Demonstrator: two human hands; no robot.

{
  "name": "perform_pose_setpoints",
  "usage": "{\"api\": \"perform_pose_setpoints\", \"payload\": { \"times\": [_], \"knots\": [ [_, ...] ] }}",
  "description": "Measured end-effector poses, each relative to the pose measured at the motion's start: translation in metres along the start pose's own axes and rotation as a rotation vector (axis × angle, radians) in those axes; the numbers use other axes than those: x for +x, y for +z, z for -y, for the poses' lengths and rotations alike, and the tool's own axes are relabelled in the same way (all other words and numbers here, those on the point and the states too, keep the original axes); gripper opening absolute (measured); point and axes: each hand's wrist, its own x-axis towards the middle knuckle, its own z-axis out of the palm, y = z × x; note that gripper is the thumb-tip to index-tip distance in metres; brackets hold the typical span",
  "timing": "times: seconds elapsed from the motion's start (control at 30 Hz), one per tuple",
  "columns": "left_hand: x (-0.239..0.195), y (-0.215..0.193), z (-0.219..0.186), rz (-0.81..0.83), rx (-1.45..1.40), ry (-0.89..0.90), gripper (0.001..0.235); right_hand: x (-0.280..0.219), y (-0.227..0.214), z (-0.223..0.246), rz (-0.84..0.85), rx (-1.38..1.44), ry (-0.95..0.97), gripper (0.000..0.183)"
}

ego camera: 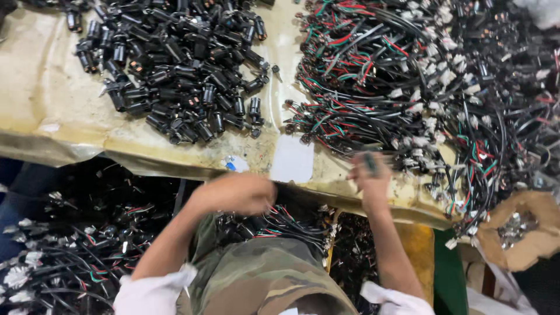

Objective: The person repeatedly picks up black cylindrical components and wire harnesses from a table, uses pliers to strip or adjust wires, and assembles the components together. The person places finished assemblies into a bin below the table.

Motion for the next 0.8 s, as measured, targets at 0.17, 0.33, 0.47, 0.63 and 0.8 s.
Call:
{"api": "perform_pose_setpoints", "payload": {
  "times": [0.17, 0.33, 0.47, 0.63, 0.8],
  "knots": [
    [0.088, -0.052, 0.045, -0.906, 0.665, -0.414, 0.038, -0.006, -0.012, 0.053, -0.111, 0.668, -0.181, 0.015],
    [0.097, -0.051, 0.044, -0.898, 0.566, -0.391, 0.024, -0.018, 0.061, 0.042, 0.375, -0.535, -0.413, 0.031],
    [0.064, -0.03, 0.014, -1.088, -0.16, 0.015, 0.033, -0.012, 0.1, 0.02, 0.487, -0.69, -0.352, 0.058],
    [0.044, -0.022, -0.023, -1.101, -0.178, 0.105, 0.041, -0.003, 0.105, 0.011, 0.569, -0.813, -0.394, 0.055],
    [0.036, -0.007, -0.033, -0.887, -0.676, 0.204, 0.035, 0.001, 0.109, -0.006, 0.573, -0.733, -0.477, 0.041]
  ]
}}
